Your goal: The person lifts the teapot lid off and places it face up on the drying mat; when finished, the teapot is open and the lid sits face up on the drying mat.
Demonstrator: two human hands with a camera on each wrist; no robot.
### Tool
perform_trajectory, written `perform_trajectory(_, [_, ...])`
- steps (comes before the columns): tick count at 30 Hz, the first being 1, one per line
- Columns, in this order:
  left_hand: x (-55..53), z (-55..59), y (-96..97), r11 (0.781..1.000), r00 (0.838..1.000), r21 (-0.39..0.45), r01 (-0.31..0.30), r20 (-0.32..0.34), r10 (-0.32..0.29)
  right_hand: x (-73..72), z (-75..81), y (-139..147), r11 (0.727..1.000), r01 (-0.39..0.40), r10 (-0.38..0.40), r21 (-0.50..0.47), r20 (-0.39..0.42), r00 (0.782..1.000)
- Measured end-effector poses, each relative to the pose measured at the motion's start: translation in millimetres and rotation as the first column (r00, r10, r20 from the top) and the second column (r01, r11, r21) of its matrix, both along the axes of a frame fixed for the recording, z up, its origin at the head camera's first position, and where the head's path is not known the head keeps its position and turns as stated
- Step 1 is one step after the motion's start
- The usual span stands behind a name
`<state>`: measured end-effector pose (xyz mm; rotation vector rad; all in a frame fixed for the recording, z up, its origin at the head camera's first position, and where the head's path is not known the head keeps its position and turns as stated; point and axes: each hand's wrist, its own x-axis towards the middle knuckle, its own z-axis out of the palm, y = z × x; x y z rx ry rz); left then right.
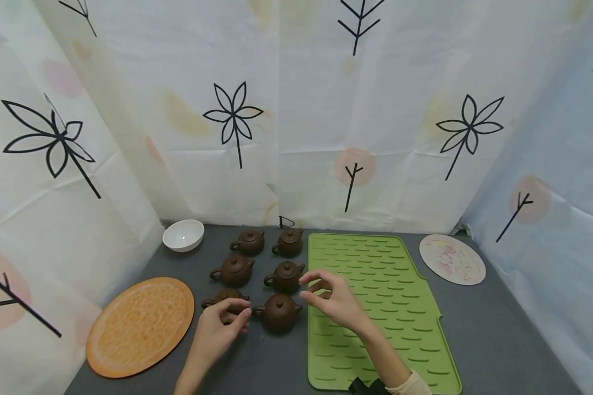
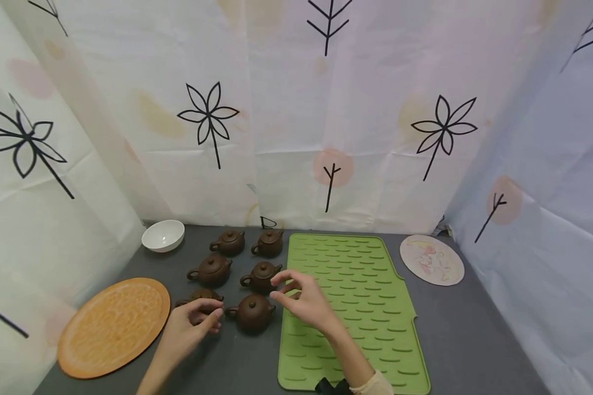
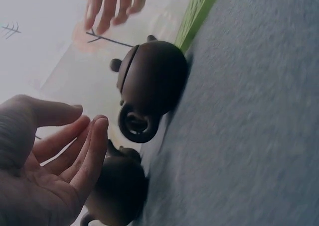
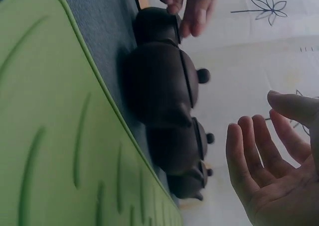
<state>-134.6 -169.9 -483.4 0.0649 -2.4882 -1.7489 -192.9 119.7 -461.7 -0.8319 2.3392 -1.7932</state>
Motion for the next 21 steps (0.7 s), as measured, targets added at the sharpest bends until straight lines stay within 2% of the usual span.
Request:
perform_trajectory(10, [-5.5, -9.9, 16.5, 0.997, 0.999, 0.072, -0.015, 0.032, 0.012, -4.2, -15.0, -28, 0.996, -0.067, 0.063, 0.051, 0.069, 0.996])
perform_trajectory(17, [-7.3, -15.5, 22.3, 0.998, 0.999, 0.064, -0.006, 0.034, 0.004, -9.2, -22.9, -39, 0.994, -0.104, 0.102, 0.041, 0.047, 0.994])
perform_trajectory(21, [-8.2, -17.6, 23.5, 0.999, 1.000, 0.042, -0.009, 0.028, 0.007, -9.8, -25.1, -42, 0.994, -0.099, 0.097, 0.046, 0.046, 0.994])
